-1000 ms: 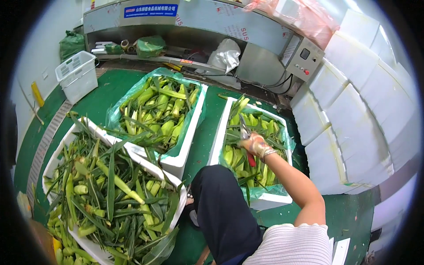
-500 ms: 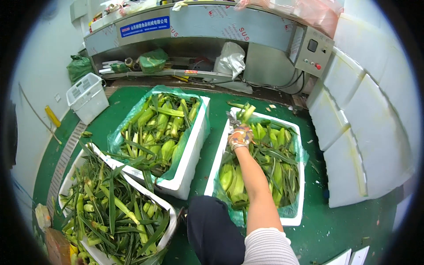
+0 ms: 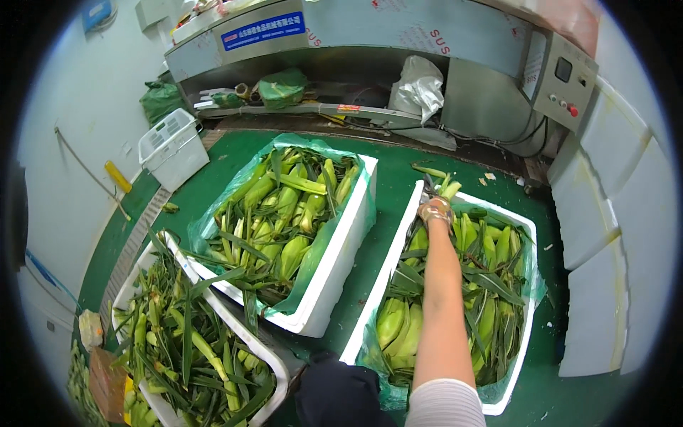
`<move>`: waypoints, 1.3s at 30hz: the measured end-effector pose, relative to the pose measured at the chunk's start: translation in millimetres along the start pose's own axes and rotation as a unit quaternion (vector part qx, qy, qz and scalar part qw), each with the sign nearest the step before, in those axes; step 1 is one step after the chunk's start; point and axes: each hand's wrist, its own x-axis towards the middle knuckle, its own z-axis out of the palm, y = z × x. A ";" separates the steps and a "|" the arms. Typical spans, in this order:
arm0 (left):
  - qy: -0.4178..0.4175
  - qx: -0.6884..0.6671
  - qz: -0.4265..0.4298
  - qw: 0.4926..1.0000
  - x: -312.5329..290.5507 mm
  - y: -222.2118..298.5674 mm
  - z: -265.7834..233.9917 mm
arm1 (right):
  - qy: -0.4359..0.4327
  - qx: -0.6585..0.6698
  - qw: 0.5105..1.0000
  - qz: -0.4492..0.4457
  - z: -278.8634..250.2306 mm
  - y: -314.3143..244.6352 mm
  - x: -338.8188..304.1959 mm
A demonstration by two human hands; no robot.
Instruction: The person moves large foam boxes and then uses shears to trim the stalks off corn cobs before placing the corn into plastic-lined boxes.
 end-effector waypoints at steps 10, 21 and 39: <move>-0.143 -0.286 0.265 0.910 -39.4 213.2 -25.3 | 0.287 0.334 0.832 -0.338 -194.5 -12.8 -202.0; -0.513 -0.815 0.158 0.218 -124.2 328.7 -47.9 | -0.008 0.715 0.546 -0.437 -180.6 -121.6 -512.8; -0.015 -0.963 -0.201 0.178 51.6 155.9 38.4 | -0.332 0.158 0.750 -0.550 21.4 -128.9 -701.8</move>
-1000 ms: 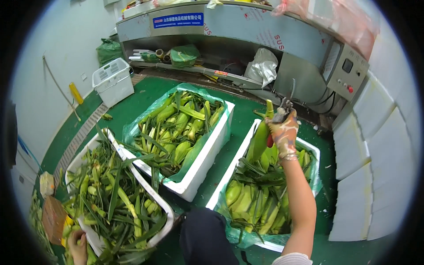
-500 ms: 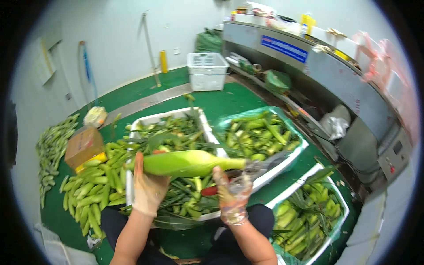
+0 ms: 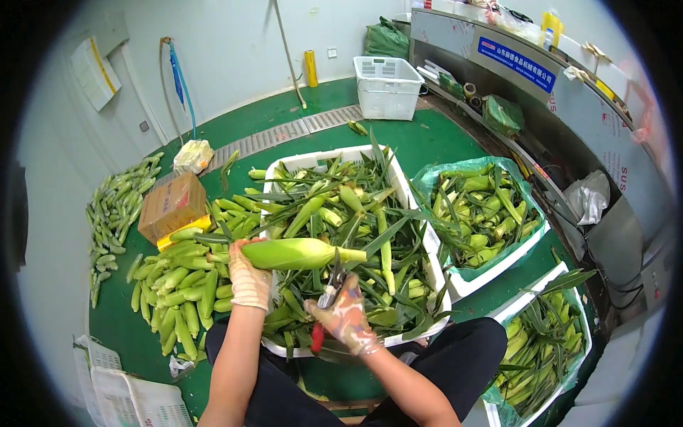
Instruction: The person moves large foam boxes and then uses shears to trim the stalks off corn cobs before placing the corn into plastic-lined boxes.
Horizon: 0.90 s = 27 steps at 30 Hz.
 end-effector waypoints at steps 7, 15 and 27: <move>-0.024 0.161 0.007 0.987 25.0 26.3 11.6 | -0.096 0.053 0.994 0.027 -4.6 35.3 -12.4; -0.281 0.647 -0.006 0.709 2.8 6.1 24.9 | -0.202 -0.050 0.973 -0.096 -55.0 3.1 -11.5; -0.302 0.834 -0.002 0.461 -22.9 -33.6 4.0 | -0.225 -0.025 0.973 -0.044 -60.6 5.9 38.3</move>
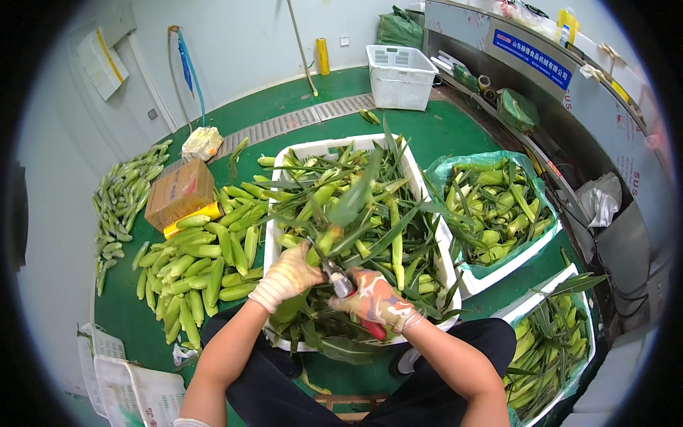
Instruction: The person moves large foam boxes and then uses shears to trim the stalks off corn cobs before placing the corn into plastic-lined boxes.
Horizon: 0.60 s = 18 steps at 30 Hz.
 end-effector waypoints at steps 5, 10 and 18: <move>-0.072 -0.176 -0.037 0.981 19.8 -85.8 26.5 | 0.039 0.344 0.937 0.048 -12.5 -2.0 3.9; 0.041 -0.134 0.049 0.989 -0.8 -48.5 10.4 | -0.126 0.034 0.989 0.063 4.3 29.2 -31.6; -0.013 -0.084 0.126 0.988 -15.6 -30.6 9.8 | -0.178 0.161 0.971 0.003 21.5 38.8 -6.6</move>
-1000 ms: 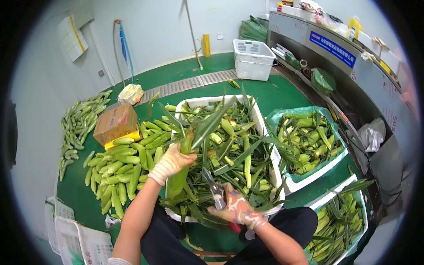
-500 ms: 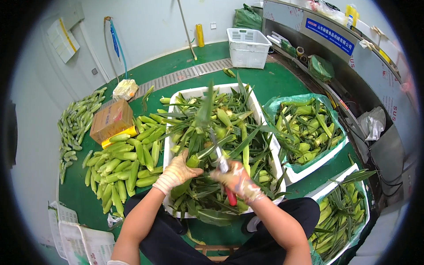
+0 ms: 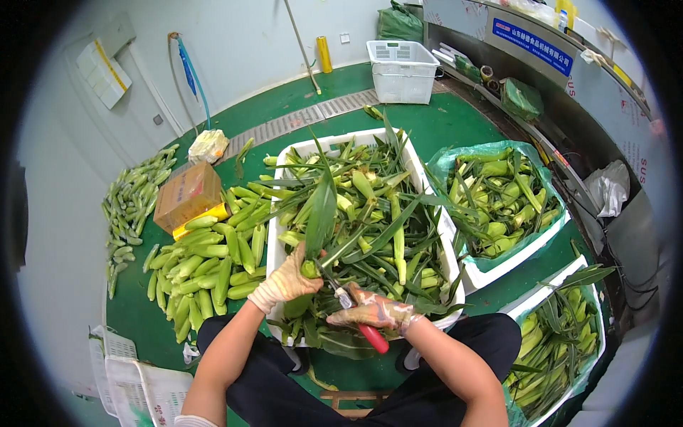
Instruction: The person moves large foam boxes and then uses shears to trim the stalks off corn cobs before placing the corn into plastic-lined boxes.
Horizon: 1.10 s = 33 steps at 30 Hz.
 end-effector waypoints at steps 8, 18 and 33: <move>0.057 0.048 -0.093 0.993 -15.0 -42.9 10.4 | 0.104 0.256 0.961 -0.005 6.7 5.3 16.6; 0.047 -0.403 -0.043 0.913 -20.6 -27.2 -31.2 | 0.010 -0.004 0.999 0.043 1.1 20.1 -8.2; 0.277 -0.327 -0.111 0.897 -19.1 -131.8 -96.9 | 0.037 0.390 0.916 0.088 -49.4 -21.5 -15.5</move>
